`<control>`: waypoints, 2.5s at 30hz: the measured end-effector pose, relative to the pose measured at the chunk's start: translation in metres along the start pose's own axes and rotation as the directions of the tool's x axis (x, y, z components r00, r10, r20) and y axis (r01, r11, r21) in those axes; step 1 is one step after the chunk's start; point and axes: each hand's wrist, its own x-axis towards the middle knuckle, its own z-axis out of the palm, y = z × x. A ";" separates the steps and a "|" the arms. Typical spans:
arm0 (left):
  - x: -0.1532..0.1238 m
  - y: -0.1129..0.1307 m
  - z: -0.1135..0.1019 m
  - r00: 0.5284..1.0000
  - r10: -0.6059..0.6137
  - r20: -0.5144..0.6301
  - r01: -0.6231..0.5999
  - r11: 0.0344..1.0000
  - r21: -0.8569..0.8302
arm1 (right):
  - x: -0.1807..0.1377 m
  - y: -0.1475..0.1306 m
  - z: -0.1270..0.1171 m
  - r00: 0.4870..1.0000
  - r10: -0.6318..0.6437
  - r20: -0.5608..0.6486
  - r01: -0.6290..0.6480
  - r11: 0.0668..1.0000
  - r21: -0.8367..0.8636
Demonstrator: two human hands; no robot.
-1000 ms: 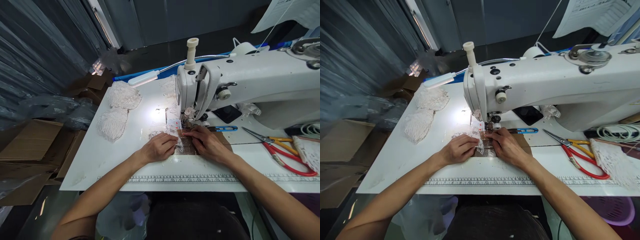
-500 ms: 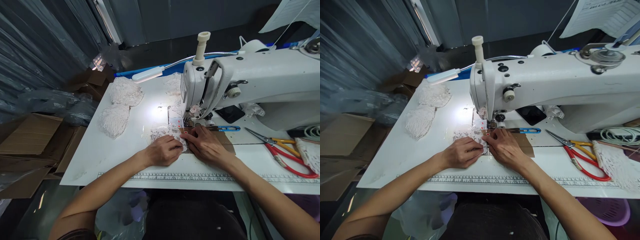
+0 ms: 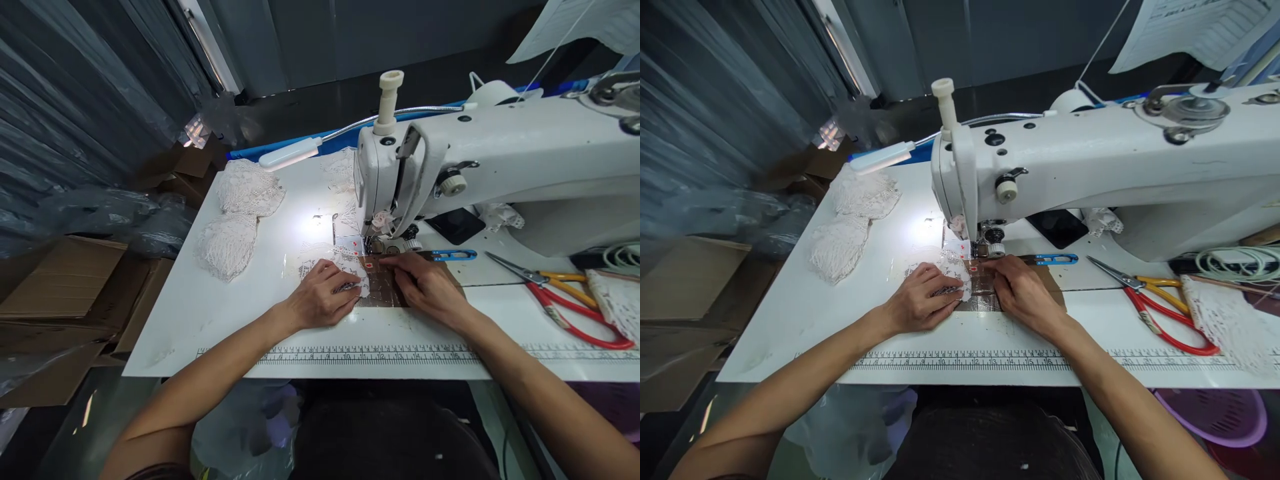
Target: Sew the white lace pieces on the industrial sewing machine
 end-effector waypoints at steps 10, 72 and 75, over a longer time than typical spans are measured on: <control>0.005 0.002 -0.001 0.998 0.053 -0.021 -0.054 0.999 -0.009 | -0.003 0.002 0.006 0.970 -0.199 0.140 0.221 0.962 -0.159; 0.000 -0.003 -0.003 0.978 -0.175 0.110 0.160 0.978 0.134 | -0.009 -0.004 0.003 0.943 -0.243 0.226 0.297 0.923 -0.244; 0.000 -0.001 -0.004 0.973 -0.184 0.142 0.161 0.974 0.157 | -0.009 -0.002 0.004 0.941 -0.252 0.227 0.306 0.919 -0.249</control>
